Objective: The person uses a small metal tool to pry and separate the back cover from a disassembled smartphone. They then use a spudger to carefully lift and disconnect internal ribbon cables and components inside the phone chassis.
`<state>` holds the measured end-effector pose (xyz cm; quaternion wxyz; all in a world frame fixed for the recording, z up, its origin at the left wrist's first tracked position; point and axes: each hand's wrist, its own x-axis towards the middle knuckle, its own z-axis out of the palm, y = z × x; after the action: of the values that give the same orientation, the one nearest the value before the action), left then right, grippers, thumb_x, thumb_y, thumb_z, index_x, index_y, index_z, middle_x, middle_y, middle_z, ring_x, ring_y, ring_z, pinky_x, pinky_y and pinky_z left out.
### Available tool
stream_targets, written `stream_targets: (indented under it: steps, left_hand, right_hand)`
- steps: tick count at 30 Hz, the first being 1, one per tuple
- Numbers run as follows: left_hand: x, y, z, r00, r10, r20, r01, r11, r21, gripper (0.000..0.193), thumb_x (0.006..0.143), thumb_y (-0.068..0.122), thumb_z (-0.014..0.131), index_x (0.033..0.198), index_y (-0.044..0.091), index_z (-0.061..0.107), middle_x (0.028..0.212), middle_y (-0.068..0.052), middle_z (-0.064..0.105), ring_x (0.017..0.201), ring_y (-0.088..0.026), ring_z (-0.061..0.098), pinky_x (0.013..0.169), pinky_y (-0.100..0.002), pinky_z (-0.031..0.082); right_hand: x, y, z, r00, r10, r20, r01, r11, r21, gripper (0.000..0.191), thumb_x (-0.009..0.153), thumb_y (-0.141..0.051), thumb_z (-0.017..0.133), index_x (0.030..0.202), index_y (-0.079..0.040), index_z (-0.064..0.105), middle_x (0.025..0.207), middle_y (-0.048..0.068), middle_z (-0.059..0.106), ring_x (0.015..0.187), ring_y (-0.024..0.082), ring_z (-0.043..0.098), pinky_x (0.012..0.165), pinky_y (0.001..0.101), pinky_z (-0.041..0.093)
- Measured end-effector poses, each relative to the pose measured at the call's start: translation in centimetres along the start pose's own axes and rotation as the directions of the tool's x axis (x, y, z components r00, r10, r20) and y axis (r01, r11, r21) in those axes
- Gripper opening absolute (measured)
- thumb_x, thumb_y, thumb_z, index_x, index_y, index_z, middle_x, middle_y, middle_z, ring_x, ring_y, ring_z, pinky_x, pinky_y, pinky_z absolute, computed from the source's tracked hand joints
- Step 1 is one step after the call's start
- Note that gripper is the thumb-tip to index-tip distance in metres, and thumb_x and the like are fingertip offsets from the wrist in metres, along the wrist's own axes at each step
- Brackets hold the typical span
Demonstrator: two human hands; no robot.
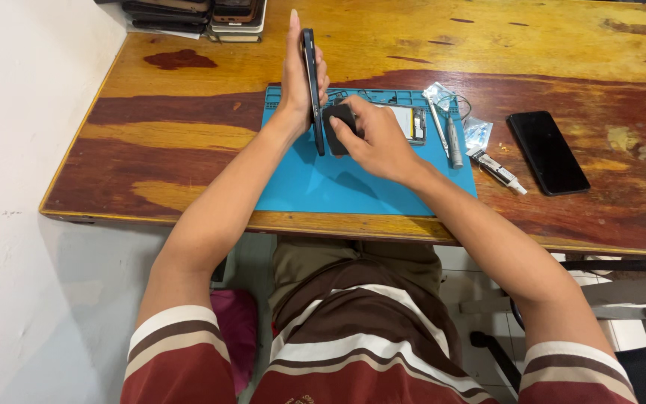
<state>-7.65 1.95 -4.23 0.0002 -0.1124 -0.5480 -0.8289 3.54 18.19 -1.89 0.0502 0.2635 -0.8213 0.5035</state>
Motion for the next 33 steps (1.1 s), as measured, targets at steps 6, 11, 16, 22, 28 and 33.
stream_targets:
  steps: [6, 11, 16, 22, 28, 33]
  left_hand:
    - [0.14, -0.34, -0.16, 1.0, 0.017, -0.017, -0.017, 0.999, 0.049, 0.067, 0.088, 0.085, 0.044, 0.076, 0.019, 0.042, 0.056, 0.006, 0.033, 0.045, -0.008, 0.034, 0.04, -0.029, 0.028]
    - [0.14, -0.36, -0.12, 1.0, 0.019, -0.003, -0.019, 1.0, 0.021, 0.068, 0.086, 0.087, 0.044, 0.077, 0.019, 0.044, 0.056, 0.007, 0.033, 0.044, -0.008, 0.032, 0.039, -0.028, 0.026]
    - [0.1, -0.14, -0.28, 1.0, 0.008, -0.011, -0.008, 1.0, 0.01, 0.068, 0.084, 0.087, 0.043, 0.079, 0.019, 0.047, 0.055, 0.006, 0.034, 0.043, -0.008, 0.033, 0.039, -0.028, 0.025]
    - [0.13, -0.13, -0.45, 1.0, -0.006, -0.016, 0.006, 1.0, -0.005, 0.069, 0.082, 0.088, 0.043, 0.079, 0.019, 0.046, 0.055, 0.004, 0.038, 0.043, -0.009, 0.038, 0.039, -0.028, 0.03]
    - [0.13, -0.44, -0.77, 1.0, 0.009, -0.022, -0.009, 1.0, -0.011, 0.068, 0.085, 0.087, 0.042, 0.081, 0.019, 0.047, 0.057, 0.004, 0.039, 0.044, -0.008, 0.039, 0.04, -0.027, 0.031]
    - [0.37, -0.59, -1.07, 0.999, 0.014, -0.043, -0.014, 1.0, -0.006, 0.068, 0.084, 0.087, 0.041, 0.082, 0.019, 0.047, 0.057, 0.005, 0.04, 0.044, -0.008, 0.041, 0.039, -0.027, 0.032]
  right_hand:
    - [0.07, 0.02, -0.17, 0.998, -0.029, 0.047, 0.024, 0.993, 0.115, 0.013, 0.105, -0.012, 0.058, 0.103, 0.001, 0.061, 0.074, 0.006, 0.069, 0.064, 0.008, 0.068, 0.055, 0.0265, 0.054]
    - [0.13, 0.03, -0.28, 0.999, -0.001, 0.052, -0.003, 0.997, 0.071, 0.014, 0.104, -0.012, 0.058, 0.102, 0.001, 0.061, 0.073, 0.006, 0.069, 0.062, 0.009, 0.068, 0.053, 0.0276, 0.054]
    - [0.1, 0.04, -0.09, 0.998, -0.014, 0.061, 0.009, 0.996, 0.086, 0.015, 0.105, -0.014, 0.058, 0.104, 0.001, 0.061, 0.075, 0.005, 0.07, 0.064, 0.009, 0.069, 0.055, 0.0271, 0.057]
    - [-0.03, 0.06, 0.05, 0.996, 0.038, 0.084, -0.042, 0.998, 0.051, 0.017, 0.104, -0.016, 0.058, 0.104, 0.001, 0.061, 0.071, 0.006, 0.069, 0.061, 0.01, 0.068, 0.054, 0.0278, 0.055]
    - [-0.07, -0.05, 0.0, 0.993, 0.022, 0.117, -0.032, 0.996, 0.085, 0.018, 0.105, -0.016, 0.057, 0.101, 0.002, 0.06, 0.072, 0.006, 0.069, 0.062, 0.009, 0.069, 0.055, 0.027, 0.058]
    - [0.04, -0.08, -0.06, 0.99, 0.028, 0.14, -0.034, 0.999, 0.043, 0.018, 0.104, -0.016, 0.057, 0.1, 0.002, 0.06, 0.071, 0.007, 0.07, 0.06, 0.011, 0.07, 0.053, 0.0271, 0.056]
